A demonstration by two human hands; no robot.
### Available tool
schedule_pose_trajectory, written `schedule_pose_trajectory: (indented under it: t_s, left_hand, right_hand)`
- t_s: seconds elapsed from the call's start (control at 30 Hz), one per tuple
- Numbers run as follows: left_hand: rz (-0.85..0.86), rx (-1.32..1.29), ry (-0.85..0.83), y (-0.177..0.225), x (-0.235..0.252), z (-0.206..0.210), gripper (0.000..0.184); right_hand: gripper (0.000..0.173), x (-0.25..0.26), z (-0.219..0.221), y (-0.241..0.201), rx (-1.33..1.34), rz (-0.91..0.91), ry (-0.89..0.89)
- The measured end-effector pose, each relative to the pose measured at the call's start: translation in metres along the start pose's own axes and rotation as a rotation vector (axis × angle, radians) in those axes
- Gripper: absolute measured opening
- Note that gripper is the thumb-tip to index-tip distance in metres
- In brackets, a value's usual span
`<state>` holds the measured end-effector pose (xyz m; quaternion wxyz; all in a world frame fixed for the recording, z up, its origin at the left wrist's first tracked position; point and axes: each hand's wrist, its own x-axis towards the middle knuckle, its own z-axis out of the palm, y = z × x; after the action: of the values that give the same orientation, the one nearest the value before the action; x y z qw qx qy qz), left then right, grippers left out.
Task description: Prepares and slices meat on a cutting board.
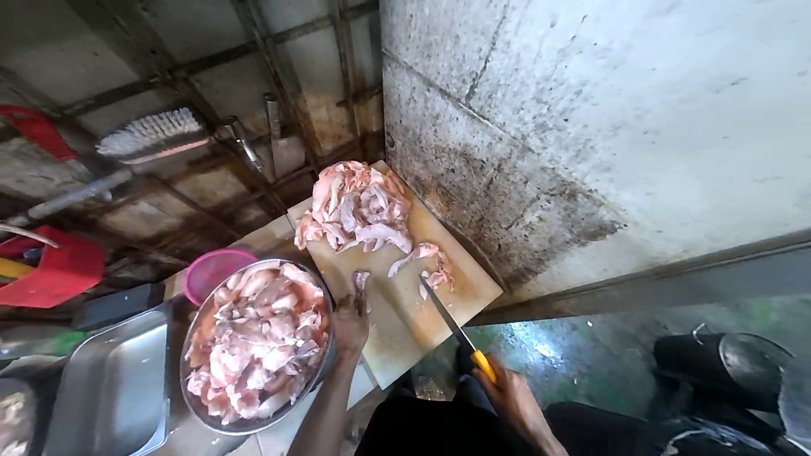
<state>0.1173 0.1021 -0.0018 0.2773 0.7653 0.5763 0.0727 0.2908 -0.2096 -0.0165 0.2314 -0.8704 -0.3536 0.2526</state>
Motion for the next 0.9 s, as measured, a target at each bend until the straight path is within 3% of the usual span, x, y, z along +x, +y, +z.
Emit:
schedule_pose_trajectory:
  t_s: [0.1,0.2,0.33,0.47,0.6,0.7,0.8,0.9]
  left_hand:
    - [-0.105,0.232,-0.144,0.019,0.017,-0.003,0.043]
    - [-0.148,0.31,-0.238,0.024,0.029,0.004,0.039]
    - [0.159,0.239,-0.342,0.027,0.027,0.016,0.04]
    - [0.366,-0.068,-0.279,0.042,0.026,0.018,0.042]
    - [0.261,-0.118,-0.144,0.032,0.053,0.001,0.023]
    - [0.14,-0.058,-0.055,0.02,0.071,-0.015,0.024]
    - [0.078,-0.071,-0.059,0.017,0.068,-0.027,0.03]
    - [0.07,-0.208,-0.151,0.018,0.051,-0.025,0.022]
  right_hand:
    - [0.035,-0.013,0.004,0.0,0.023,0.024,0.003]
    - [0.037,-0.018,0.002,-0.004,0.028,0.049,0.003]
    - [0.036,-0.023,-0.001,-0.005,0.057,0.072,0.02]
    - [0.037,-0.024,0.001,-0.008,0.077,0.078,0.012]
    - [0.038,-0.028,0.0,-0.012,0.055,0.086,-0.027]
    - [0.038,-0.034,-0.002,-0.015,0.053,0.108,-0.06]
    - [0.038,-0.037,-0.002,-0.016,0.054,0.074,-0.043]
    - [0.04,-0.035,0.001,-0.015,0.061,0.06,-0.063]
